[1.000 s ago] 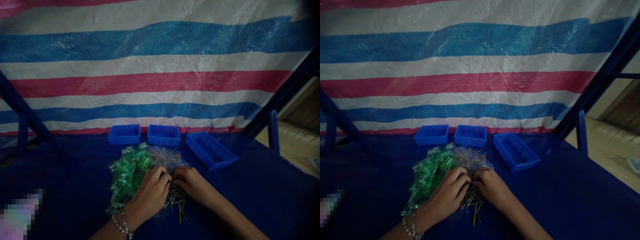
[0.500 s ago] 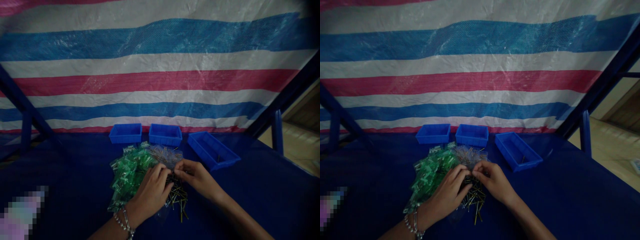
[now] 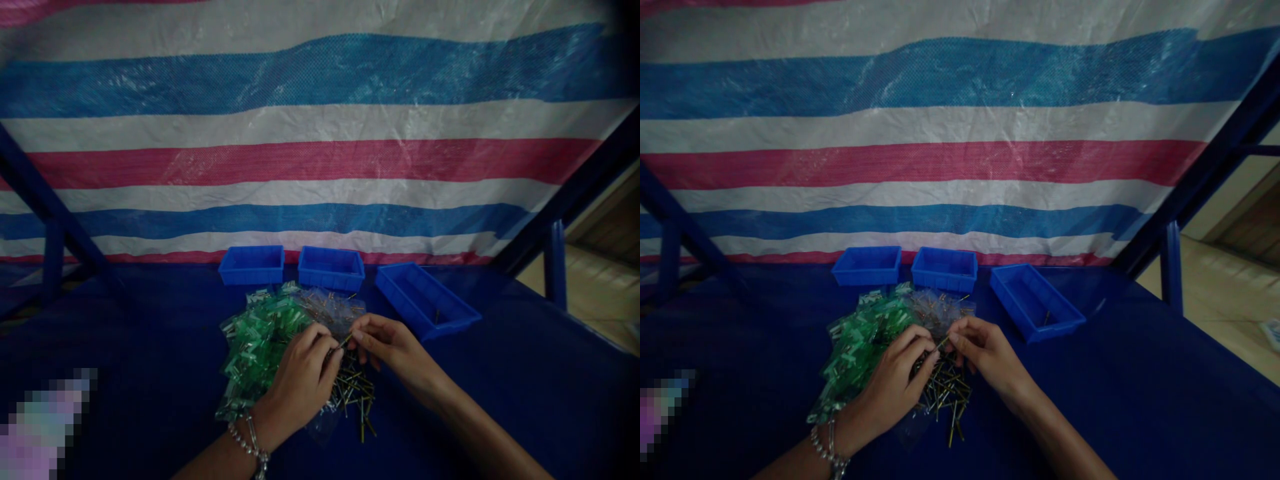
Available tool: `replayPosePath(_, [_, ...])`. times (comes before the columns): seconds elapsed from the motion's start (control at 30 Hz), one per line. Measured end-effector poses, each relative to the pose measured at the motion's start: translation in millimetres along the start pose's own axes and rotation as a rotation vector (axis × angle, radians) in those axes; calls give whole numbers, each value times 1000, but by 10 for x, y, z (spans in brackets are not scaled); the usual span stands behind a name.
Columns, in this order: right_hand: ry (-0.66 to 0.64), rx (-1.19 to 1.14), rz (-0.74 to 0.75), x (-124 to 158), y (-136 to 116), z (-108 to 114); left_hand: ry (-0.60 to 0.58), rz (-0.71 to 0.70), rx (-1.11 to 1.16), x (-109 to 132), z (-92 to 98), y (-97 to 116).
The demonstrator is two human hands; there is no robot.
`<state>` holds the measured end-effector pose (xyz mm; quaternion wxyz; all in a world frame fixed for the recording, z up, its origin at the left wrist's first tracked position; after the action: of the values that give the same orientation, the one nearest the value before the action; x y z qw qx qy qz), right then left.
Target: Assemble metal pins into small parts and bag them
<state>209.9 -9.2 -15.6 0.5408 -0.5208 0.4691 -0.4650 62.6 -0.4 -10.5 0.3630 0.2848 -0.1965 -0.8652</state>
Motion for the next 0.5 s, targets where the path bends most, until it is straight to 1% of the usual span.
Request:
replayPosePath(0.17, [-11, 52, -20, 14, -23, -5, 41, 24, 7, -8, 8, -6])
replayPosePath(0.4, [8, 111, -17, -21, -23, -22, 40, 29, 10, -6, 17, 1])
replayPosePath(0.47, [31, 171, 25, -31, -48, 7, 39, 28, 14, -8, 24, 5])
replayPosePath(0.5, [68, 215, 71, -18, -94, 50, 40, 26, 16, -9, 27, 8])
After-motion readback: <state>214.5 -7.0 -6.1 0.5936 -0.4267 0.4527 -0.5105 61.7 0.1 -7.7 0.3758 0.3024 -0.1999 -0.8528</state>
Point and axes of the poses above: each hand's wrist, its own x-axis away from the middle knuckle, its own z-axis out of the back of the hand, y = z × x, the point moved 3 cm from there along -x, towards the middle knuckle, and after that the axes turned 2 degrees about z, right-handed, at the moved point
